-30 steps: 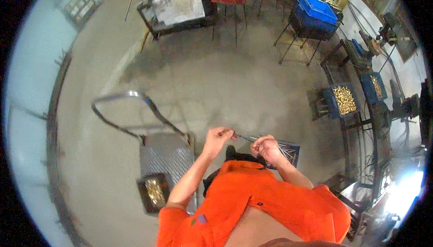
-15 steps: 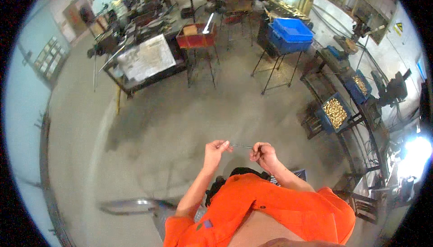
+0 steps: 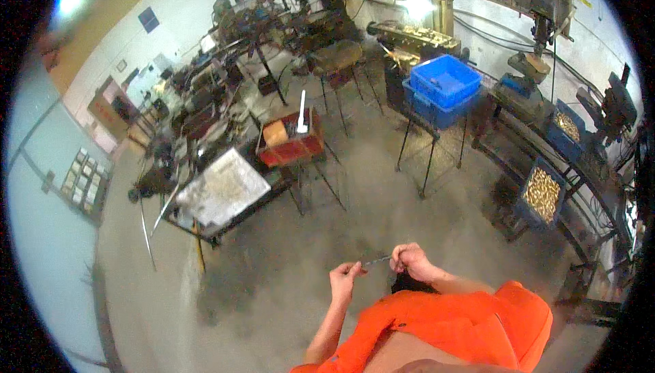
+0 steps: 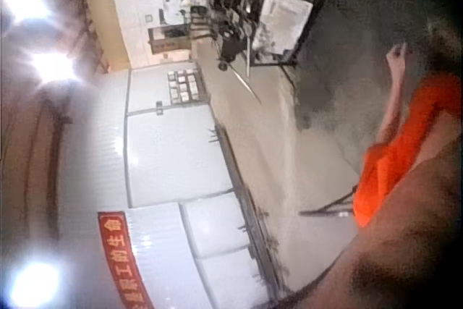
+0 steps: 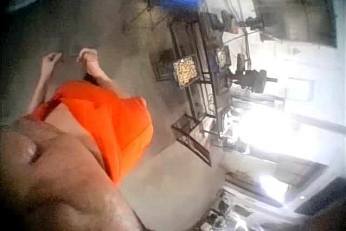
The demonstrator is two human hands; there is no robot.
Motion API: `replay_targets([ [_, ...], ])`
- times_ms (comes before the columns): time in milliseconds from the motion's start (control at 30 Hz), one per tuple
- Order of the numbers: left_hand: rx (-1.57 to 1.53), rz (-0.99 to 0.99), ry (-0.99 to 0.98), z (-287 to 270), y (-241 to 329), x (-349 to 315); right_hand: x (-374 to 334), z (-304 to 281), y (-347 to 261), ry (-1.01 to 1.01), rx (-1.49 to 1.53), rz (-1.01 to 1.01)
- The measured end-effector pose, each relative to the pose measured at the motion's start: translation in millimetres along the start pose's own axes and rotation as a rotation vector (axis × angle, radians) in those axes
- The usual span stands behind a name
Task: The person picks up a metal rod, sharpens it on a bench grinder, then moves to a milling machine to secure and machine the rod. The person handles the rod and tools directly, performing grinding and machining operations in a workshop.
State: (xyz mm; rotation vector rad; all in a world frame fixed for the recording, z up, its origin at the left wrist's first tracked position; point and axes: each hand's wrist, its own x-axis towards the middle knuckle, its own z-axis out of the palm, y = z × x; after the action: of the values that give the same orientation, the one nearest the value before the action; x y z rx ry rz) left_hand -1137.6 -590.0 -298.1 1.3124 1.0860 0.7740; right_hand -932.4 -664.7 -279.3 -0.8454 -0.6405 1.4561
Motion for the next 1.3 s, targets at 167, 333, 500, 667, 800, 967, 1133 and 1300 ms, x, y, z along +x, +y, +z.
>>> replay_targets([
  [167,-0.108,-0.129,-0.063,35.2,34.3,116.4,97.7,-46.1,-75.4,0.079,-0.269,0.022],
  [333,0.036,-0.054,-0.106,64.3,97.7,236.6,192.0,-78.8,-133.9,0.049,-0.9,-0.164],
  [500,0.393,0.437,-0.438,99.9,99.5,362.0,282.3,-103.1,-152.5,0.139,-1.108,-0.276],
  [667,0.665,0.804,-0.804,132.4,128.5,485.1,357.9,-132.5,-193.0,0.304,-1.136,-0.133],
  [800,0.737,0.809,-1.013,163.5,148.0,565.1,405.4,-148.9,-242.7,0.379,-1.0,0.147],
  [967,0.65,0.883,-1.145,206.3,145.9,670.1,480.3,-199.8,-268.7,0.396,-1.099,-0.012],
  [1133,0.885,0.859,-1.194,248.3,169.1,775.2,561.8,-258.2,-319.7,0.444,-1.048,0.082],
  [1300,0.924,0.954,-1.246,288.5,219.2,870.3,636.6,-302.0,-374.1,0.433,-1.25,-0.125],
])
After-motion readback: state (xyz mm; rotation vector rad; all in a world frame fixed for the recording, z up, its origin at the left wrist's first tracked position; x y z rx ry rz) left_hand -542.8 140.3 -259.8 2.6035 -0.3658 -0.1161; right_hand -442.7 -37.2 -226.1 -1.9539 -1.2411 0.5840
